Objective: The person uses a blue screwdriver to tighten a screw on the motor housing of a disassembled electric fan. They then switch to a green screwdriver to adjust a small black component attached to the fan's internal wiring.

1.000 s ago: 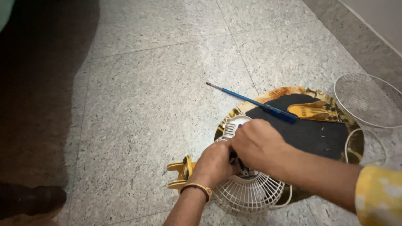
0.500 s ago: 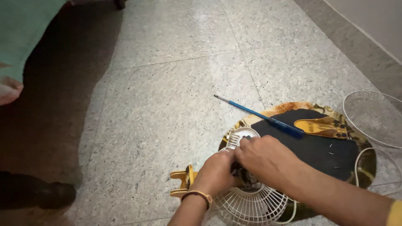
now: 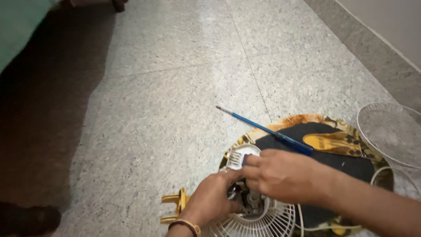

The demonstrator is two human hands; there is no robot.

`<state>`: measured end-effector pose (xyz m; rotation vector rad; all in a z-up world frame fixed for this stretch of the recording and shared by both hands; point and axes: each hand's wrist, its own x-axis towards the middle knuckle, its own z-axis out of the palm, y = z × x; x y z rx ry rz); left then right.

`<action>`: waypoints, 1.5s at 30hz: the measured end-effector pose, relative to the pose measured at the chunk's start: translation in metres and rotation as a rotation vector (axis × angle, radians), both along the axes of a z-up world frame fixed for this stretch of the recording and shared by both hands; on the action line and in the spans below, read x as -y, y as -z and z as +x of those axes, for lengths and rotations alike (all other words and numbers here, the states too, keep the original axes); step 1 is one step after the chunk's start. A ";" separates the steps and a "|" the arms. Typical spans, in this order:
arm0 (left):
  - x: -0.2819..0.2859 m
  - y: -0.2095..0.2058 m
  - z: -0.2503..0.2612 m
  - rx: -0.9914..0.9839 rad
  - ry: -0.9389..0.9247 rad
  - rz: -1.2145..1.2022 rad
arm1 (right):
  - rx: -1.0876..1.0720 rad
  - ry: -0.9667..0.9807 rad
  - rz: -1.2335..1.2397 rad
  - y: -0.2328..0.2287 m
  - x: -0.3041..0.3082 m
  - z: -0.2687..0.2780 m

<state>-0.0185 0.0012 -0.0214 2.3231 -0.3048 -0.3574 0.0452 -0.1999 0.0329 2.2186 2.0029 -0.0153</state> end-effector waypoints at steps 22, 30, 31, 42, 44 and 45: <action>0.003 -0.006 -0.003 -0.088 -0.053 -0.030 | -0.235 0.168 0.105 0.001 0.000 0.013; 0.004 -0.002 -0.009 0.043 -0.005 -0.071 | -0.213 0.163 -0.086 -0.010 -0.007 0.009; 0.002 -0.003 -0.009 0.035 -0.010 -0.059 | -0.193 0.161 -0.113 -0.011 -0.009 0.008; 0.002 0.006 -0.006 -0.068 -0.074 0.042 | -0.059 0.218 -0.088 0.006 -0.029 -0.010; 0.003 0.009 -0.002 -0.098 -0.071 0.063 | -0.046 0.199 -0.005 0.009 -0.031 -0.011; 0.004 0.011 -0.002 -0.114 -0.070 0.073 | -0.040 0.190 0.036 0.010 -0.030 -0.012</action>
